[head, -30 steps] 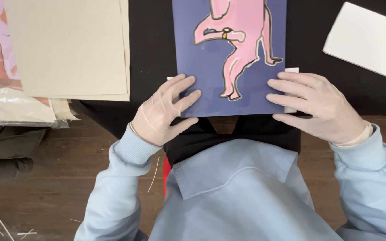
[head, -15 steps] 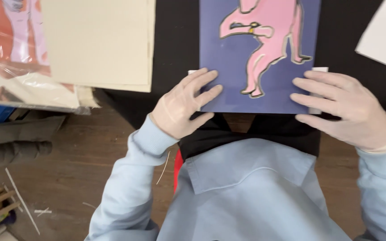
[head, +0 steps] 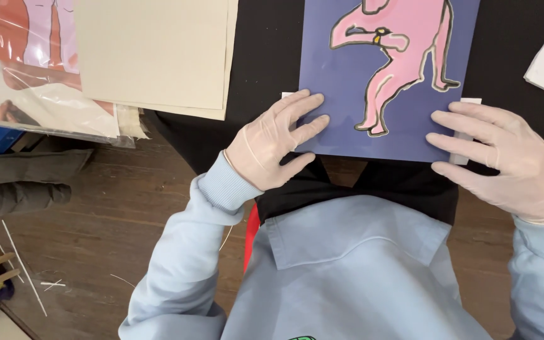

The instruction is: Cleaning a backing board, aligning an art print, and securing it for framing.

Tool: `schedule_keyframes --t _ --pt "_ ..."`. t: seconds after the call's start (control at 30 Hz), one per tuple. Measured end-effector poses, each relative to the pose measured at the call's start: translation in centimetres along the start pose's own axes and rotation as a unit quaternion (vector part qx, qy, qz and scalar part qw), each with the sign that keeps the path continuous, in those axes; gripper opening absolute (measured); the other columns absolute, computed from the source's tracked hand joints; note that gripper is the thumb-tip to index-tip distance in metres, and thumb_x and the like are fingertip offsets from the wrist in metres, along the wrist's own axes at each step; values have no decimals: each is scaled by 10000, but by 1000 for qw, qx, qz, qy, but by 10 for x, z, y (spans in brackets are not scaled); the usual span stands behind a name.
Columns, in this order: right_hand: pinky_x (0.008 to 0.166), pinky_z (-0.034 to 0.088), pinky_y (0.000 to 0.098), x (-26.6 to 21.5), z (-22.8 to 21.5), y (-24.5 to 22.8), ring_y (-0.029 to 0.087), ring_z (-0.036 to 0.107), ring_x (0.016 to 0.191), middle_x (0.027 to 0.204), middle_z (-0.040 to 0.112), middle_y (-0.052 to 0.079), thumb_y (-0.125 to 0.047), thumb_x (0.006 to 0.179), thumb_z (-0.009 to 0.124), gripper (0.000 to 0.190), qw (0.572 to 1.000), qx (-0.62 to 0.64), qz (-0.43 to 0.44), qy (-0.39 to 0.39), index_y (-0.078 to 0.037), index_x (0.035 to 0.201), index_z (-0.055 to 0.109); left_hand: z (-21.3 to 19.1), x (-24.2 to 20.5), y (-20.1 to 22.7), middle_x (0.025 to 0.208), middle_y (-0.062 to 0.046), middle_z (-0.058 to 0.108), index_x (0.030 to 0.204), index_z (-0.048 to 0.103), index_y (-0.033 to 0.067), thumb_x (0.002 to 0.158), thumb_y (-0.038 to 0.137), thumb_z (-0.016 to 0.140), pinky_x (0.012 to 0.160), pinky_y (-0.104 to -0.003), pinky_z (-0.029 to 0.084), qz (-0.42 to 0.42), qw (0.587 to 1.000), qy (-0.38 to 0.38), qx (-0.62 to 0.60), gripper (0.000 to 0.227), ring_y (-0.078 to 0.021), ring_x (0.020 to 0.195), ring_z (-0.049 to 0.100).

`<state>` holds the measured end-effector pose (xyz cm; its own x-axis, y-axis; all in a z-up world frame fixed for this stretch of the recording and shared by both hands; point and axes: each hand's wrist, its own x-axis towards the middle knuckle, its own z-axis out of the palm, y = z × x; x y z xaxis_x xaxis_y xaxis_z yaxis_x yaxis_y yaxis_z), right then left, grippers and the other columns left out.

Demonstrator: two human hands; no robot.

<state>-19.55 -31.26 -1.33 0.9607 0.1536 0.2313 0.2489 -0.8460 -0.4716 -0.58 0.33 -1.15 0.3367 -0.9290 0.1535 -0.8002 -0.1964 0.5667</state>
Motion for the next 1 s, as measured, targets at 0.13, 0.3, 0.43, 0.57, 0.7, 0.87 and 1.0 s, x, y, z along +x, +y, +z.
schedule_keyframes --t 0.13,0.3,0.43,0.57,0.7,0.87,1.0 --pt "1097 526 439 0 1 0 308 620 1287 1293 695 81 -97 726 866 419 1000 -1 1 0 -86 1130 754 -2 0 1 1540 -133 488 1403 606 108 830 162 825 1158 -423 489 -6 1000 -6 -6 616 -361 1446 483" --pt "1106 526 429 1 -1 0 291 612 1295 1293 694 62 -94 734 863 405 1000 7 26 -2 -101 1124 755 -2 1 0 1538 -131 490 1410 606 108 827 155 824 1157 -424 489 -5 1000 -9 -5 625 -359 1443 483" --pt "1108 520 438 0 0 2 297 592 1302 1302 689 72 -99 732 863 410 1000 5 1 -15 -92 1126 753 -2 0 0 1540 -129 488 1410 604 110 836 163 829 1168 -430 484 -2 1000 -10 -3 619 -357 1446 483" --pt "1145 489 450 2 -3 5 311 569 1322 1346 651 79 -139 720 856 477 999 15 -17 -30 -85 1179 733 -7 3 4 1528 -148 489 1401 599 96 799 177 839 1151 -442 477 0 1000 -16 -10 653 -369 1432 488" --pt "1153 469 442 1 -6 3 317 551 1349 1382 635 81 -153 713 857 506 999 1 0 -50 -85 1194 716 -9 6 5 1517 -141 502 1407 591 87 780 188 851 1183 -453 465 19 1000 -15 -11 686 -369 1426 492" --pt "1148 457 433 -1 -4 4 290 551 1359 1392 638 63 -141 720 861 529 999 31 4 -39 -110 1226 712 -8 5 4 1518 -138 514 1420 593 110 788 142 835 1135 -421 485 -5 999 -28 18 677 -380 1426 492" --pt "1148 453 435 -1 -3 8 298 559 1348 1384 633 67 -146 717 859 519 998 47 -9 -33 -109 1211 704 -8 5 2 1512 -134 514 1417 588 106 781 138 842 1151 -438 475 -1 999 -30 18 685 -378 1416 493"
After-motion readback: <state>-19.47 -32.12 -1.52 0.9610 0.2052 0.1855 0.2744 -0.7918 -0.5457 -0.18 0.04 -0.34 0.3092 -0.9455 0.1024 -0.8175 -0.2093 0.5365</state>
